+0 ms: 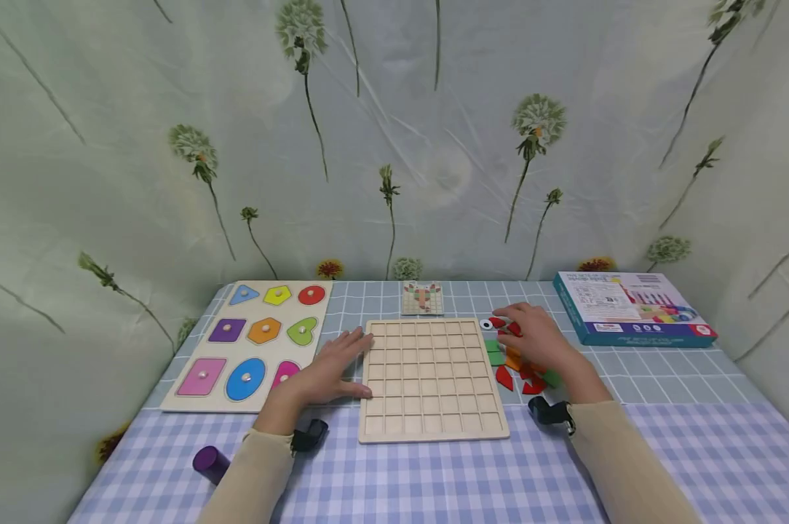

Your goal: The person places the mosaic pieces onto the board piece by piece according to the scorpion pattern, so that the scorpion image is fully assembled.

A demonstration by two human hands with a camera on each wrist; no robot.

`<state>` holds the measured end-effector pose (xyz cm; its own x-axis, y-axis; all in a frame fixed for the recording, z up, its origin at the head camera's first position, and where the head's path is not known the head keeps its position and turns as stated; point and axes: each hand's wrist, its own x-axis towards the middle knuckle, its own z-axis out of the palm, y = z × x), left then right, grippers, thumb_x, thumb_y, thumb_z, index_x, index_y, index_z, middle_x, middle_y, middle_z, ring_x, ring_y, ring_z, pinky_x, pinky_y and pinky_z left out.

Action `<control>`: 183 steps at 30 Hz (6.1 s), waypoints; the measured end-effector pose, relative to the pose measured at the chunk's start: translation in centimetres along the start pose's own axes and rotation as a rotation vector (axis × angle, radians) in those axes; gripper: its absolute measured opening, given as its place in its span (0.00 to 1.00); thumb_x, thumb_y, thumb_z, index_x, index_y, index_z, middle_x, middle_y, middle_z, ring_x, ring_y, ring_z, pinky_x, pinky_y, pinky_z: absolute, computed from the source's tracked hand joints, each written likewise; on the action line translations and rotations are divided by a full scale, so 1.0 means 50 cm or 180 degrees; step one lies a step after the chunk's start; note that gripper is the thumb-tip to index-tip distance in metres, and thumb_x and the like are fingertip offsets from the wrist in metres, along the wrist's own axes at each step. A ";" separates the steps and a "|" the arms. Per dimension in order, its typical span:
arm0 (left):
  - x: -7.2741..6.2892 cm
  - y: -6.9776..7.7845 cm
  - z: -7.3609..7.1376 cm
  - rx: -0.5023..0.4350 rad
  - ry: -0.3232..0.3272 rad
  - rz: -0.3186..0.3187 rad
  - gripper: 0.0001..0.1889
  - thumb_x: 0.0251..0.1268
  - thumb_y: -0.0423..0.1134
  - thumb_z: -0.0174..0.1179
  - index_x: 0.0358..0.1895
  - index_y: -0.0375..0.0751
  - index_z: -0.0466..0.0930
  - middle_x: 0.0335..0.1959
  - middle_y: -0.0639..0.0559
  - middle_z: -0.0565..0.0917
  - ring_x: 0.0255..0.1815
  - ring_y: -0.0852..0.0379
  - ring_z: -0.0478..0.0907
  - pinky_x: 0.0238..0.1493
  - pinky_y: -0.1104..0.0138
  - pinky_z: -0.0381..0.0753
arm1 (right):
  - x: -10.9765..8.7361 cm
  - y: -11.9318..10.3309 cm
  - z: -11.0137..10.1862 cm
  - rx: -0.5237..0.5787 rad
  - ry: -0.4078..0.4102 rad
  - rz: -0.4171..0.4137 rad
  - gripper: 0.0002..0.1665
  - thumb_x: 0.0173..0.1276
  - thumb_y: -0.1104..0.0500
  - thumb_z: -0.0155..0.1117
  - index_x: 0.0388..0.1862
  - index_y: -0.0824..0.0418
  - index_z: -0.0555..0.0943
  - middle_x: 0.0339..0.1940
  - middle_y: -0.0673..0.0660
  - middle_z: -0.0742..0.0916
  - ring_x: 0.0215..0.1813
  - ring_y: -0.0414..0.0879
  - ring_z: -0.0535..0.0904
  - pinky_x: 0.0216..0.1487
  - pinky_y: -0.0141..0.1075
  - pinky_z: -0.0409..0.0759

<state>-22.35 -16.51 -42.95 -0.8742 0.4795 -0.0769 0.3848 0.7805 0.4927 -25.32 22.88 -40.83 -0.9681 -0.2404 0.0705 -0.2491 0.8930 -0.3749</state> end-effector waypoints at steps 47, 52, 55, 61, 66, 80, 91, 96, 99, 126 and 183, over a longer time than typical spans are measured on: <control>0.002 0.003 0.014 -0.0358 -0.0174 -0.0194 0.49 0.57 0.54 0.71 0.79 0.50 0.55 0.84 0.49 0.48 0.85 0.47 0.39 0.83 0.47 0.34 | 0.100 -0.115 0.020 0.0821 -0.0390 -0.0229 0.14 0.68 0.56 0.69 0.51 0.56 0.81 0.39 0.57 0.84 0.40 0.48 0.80 0.39 0.40 0.79; 0.001 0.003 0.013 -0.0338 -0.0213 -0.0222 0.49 0.58 0.55 0.70 0.80 0.50 0.54 0.84 0.49 0.47 0.85 0.48 0.37 0.83 0.47 0.32 | 0.116 -0.142 0.038 0.0703 -0.0541 -0.0298 0.14 0.67 0.54 0.70 0.50 0.54 0.81 0.38 0.54 0.84 0.36 0.46 0.77 0.37 0.37 0.75; -0.001 0.003 0.012 -0.0335 -0.0216 -0.0222 0.49 0.58 0.55 0.70 0.80 0.50 0.54 0.84 0.49 0.47 0.85 0.48 0.37 0.83 0.47 0.32 | 0.124 -0.160 0.046 0.0662 -0.0608 -0.0355 0.14 0.68 0.55 0.69 0.51 0.54 0.81 0.38 0.54 0.84 0.36 0.46 0.75 0.39 0.37 0.73; 0.003 0.004 0.010 -0.0351 -0.0230 -0.0208 0.49 0.58 0.58 0.69 0.80 0.52 0.53 0.84 0.50 0.47 0.85 0.48 0.36 0.83 0.47 0.31 | 0.137 -0.193 0.059 0.0565 -0.0674 -0.0398 0.12 0.69 0.57 0.69 0.50 0.53 0.81 0.35 0.52 0.83 0.34 0.45 0.73 0.39 0.37 0.73; 0.005 0.003 0.010 -0.0350 -0.0209 -0.0160 0.49 0.58 0.58 0.69 0.80 0.50 0.53 0.84 0.49 0.47 0.85 0.47 0.36 0.83 0.46 0.32 | 0.145 -0.216 0.069 0.0462 -0.0688 -0.0413 0.12 0.69 0.58 0.68 0.51 0.52 0.82 0.34 0.52 0.83 0.32 0.45 0.73 0.39 0.37 0.73; 0.002 0.002 0.012 -0.0339 -0.0231 -0.0108 0.49 0.59 0.58 0.68 0.80 0.50 0.53 0.84 0.49 0.46 0.85 0.47 0.36 0.83 0.46 0.30 | 0.158 -0.234 0.096 0.0453 -0.0668 -0.0390 0.13 0.71 0.60 0.65 0.53 0.52 0.81 0.35 0.52 0.82 0.34 0.46 0.74 0.41 0.39 0.74; 0.005 -0.001 0.013 -0.0330 -0.0261 -0.0115 0.49 0.59 0.59 0.68 0.81 0.51 0.52 0.84 0.49 0.45 0.85 0.47 0.35 0.83 0.46 0.30 | 0.161 -0.217 0.107 0.0595 -0.0655 -0.0372 0.13 0.73 0.58 0.62 0.53 0.51 0.86 0.49 0.53 0.87 0.48 0.46 0.81 0.54 0.44 0.81; 0.005 -0.002 0.014 -0.0318 -0.0242 -0.0116 0.49 0.59 0.58 0.68 0.80 0.51 0.52 0.84 0.49 0.46 0.85 0.47 0.36 0.83 0.46 0.30 | 0.157 -0.225 0.103 0.0526 -0.0598 -0.0385 0.11 0.74 0.57 0.62 0.51 0.51 0.86 0.44 0.52 0.87 0.43 0.46 0.81 0.48 0.40 0.80; 0.005 0.000 0.014 -0.0304 -0.0236 -0.0128 0.49 0.59 0.58 0.68 0.80 0.51 0.52 0.84 0.49 0.46 0.85 0.47 0.36 0.83 0.46 0.30 | 0.157 -0.234 0.101 0.0403 -0.0563 -0.0362 0.10 0.73 0.58 0.62 0.50 0.52 0.85 0.37 0.52 0.85 0.36 0.44 0.77 0.40 0.37 0.76; 0.006 0.001 0.016 -0.0323 -0.0200 -0.0181 0.49 0.58 0.58 0.69 0.80 0.51 0.54 0.84 0.49 0.47 0.85 0.47 0.37 0.83 0.46 0.30 | 0.142 -0.217 0.084 0.0515 -0.0583 -0.0590 0.11 0.73 0.61 0.58 0.40 0.53 0.88 0.42 0.51 0.88 0.38 0.45 0.77 0.44 0.38 0.77; 0.007 0.002 0.017 -0.0296 -0.0163 -0.0180 0.49 0.57 0.57 0.69 0.80 0.51 0.54 0.84 0.49 0.48 0.85 0.47 0.38 0.83 0.46 0.31 | 0.027 0.062 -0.016 0.0742 -0.0238 0.1355 0.19 0.72 0.61 0.61 0.60 0.63 0.78 0.55 0.70 0.80 0.47 0.57 0.76 0.45 0.40 0.82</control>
<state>-22.34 -15.91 -43.66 -0.8766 0.4574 -0.1498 0.3040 0.7675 0.5644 -27.42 25.66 -41.14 -0.9759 0.0932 -0.1974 0.1894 0.8110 -0.5536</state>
